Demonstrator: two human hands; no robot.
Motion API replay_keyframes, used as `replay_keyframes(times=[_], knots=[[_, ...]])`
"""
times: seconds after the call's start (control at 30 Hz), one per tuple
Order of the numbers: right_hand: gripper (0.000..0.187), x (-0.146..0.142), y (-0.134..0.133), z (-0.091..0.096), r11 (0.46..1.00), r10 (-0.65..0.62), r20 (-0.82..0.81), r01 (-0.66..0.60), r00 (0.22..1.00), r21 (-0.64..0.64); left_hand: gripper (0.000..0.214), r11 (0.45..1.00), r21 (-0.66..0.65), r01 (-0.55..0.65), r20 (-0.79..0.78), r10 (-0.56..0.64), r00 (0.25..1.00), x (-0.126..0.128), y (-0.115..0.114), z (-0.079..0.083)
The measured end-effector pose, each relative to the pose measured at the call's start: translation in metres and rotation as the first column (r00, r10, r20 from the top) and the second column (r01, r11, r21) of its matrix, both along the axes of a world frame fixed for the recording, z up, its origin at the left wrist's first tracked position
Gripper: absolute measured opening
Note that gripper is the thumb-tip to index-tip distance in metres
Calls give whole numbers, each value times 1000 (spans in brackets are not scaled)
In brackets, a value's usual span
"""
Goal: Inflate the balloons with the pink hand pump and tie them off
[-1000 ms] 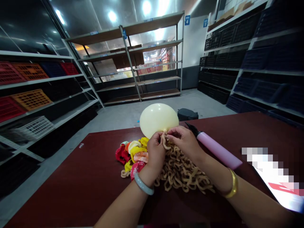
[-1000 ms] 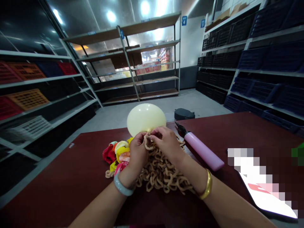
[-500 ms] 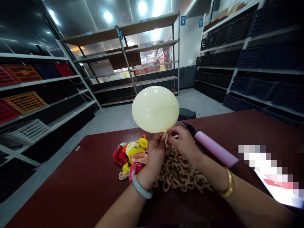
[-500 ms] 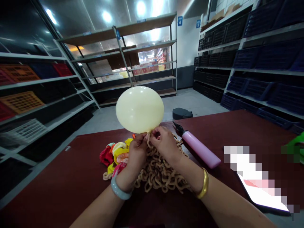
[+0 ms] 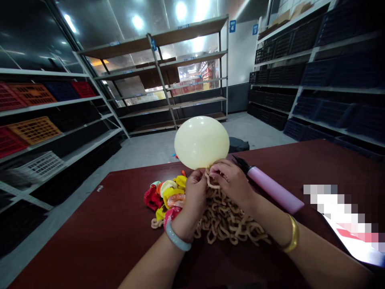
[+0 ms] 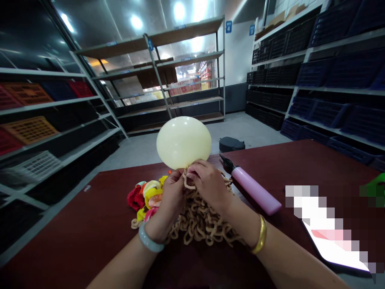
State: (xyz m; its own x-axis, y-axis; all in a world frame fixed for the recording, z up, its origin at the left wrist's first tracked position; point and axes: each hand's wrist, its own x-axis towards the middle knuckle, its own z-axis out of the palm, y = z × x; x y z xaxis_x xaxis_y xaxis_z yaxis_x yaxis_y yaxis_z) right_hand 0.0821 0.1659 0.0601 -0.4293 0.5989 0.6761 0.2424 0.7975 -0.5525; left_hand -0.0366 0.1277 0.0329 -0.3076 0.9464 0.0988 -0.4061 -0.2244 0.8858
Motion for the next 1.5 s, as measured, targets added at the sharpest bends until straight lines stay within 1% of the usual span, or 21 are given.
replay_keyframes(times=[0.1, 0.13, 0.27, 0.33, 0.43, 0.53, 0.6, 0.7, 0.8, 0.87, 0.93, 1.0, 1.1, 1.17, 1.23, 1.27, 1.3, 1.33, 1.37, 1.43, 1.5], knots=[[6, 0, 0, 1, 1000, 25, -50, -25, 998, -12, 17, 1000, 5, 10, -7, -10, 1000, 0, -1, 1], [2, 0, 0, 2, 999, 14, -77, -17, 997, -32, 17, 1000, 8, 6, -20, -6, 1000, 0, -2, 2], [8, 1, 0, 2, 987, -8, -139, -14, 990, -159, 18, 1000, 15, -27, -114, 28, 993, 0, -4, 1], [10, 1, 2, 2, 978, 33, -156, -64, 987, -199, 19, 998, 33, -55, -161, 59, 985, 0, -5, -1], [13, 0, 4, -1, 955, 96, -237, -157, 967, -253, 18, 994, 74, -76, -201, 89, 976, 1, -5, -2], [6, -2, 6, -3, 928, 100, -330, -208, 939, -310, 18, 994, 69, -84, -254, 99, 962, 1, -6, -1], [5, -1, 6, -2, 916, 50, -351, -183, 935, -356, 20, 995, 42, -87, -294, 95, 951, 1, -7, -1], [7, 2, 8, 2, 918, -60, -321, -74, 945, -389, 22, 995, 32, -99, -390, 103, 915, -1, -8, 1], [8, 8, 14, 5, 943, -176, -284, 79, 942, -323, 21, 991, 72, -112, -555, 133, 821, 0, -9, 4], [9, 12, 20, 4, 951, -240, -265, 172, 934, -256, 20, 990, 110, -91, -656, 141, 742, 2, -11, 8], [9, 14, 26, 2, 949, -284, -255, 232, 924, -215, 20, 988, 141, -59, -716, 143, 683, 4, -13, 11], [10, 14, 30, -1, 945, -300, -254, 249, 920, -212, 22, 988, 149, -50, -736, 145, 662, 4, -14, 12], [15, 12, 30, -3, 949, -279, -221, 232, 935, -215, 25, 984, 147, -106, -729, 180, 660, 0, -12, 8], [21, 10, 25, -5, 951, -256, -111, 230, 960, -206, 26, 976, 147, -163, -714, 219, 665, -5, -9, 5], [33, 6, 20, -7, 943, -231, 49, 236, 972, -237, 25, 966, 160, -202, -724, 255, 642, -10, -5, 2], [38, 3, 18, -9, 932, -210, 106, 232, 972, -278, 24, 963, 171, -207, -748, 264, 609, -13, -4, 1], [42, 0, 17, -12, 915, -181, 124, 213, 976, -342, 22, 961, 184, -207, -783, 271, 560, -15, -2, 1], [43, -4, 16, -15, 889, -147, 97, 174, 984, -424, 20, 958, 199, -204, -824, 276, 495, -17, -1, 1], [43, -9, 16, -18, 849, -117, 33, 117, 993, -516, 18, 957, 213, -199, -863, 280, 421, -19, 0, 2], [42, -18, 17, -23, 732, -75, -131, -34, 989, -680, 15, 954, 239, -182, -920, 283, 272, -22, 0, 3], [41, -27, 17, -26, 613, -62, -250, -161, 966, -773, 16, 958, 239, -158, -955, 262, 143, -25, 0, 5]])
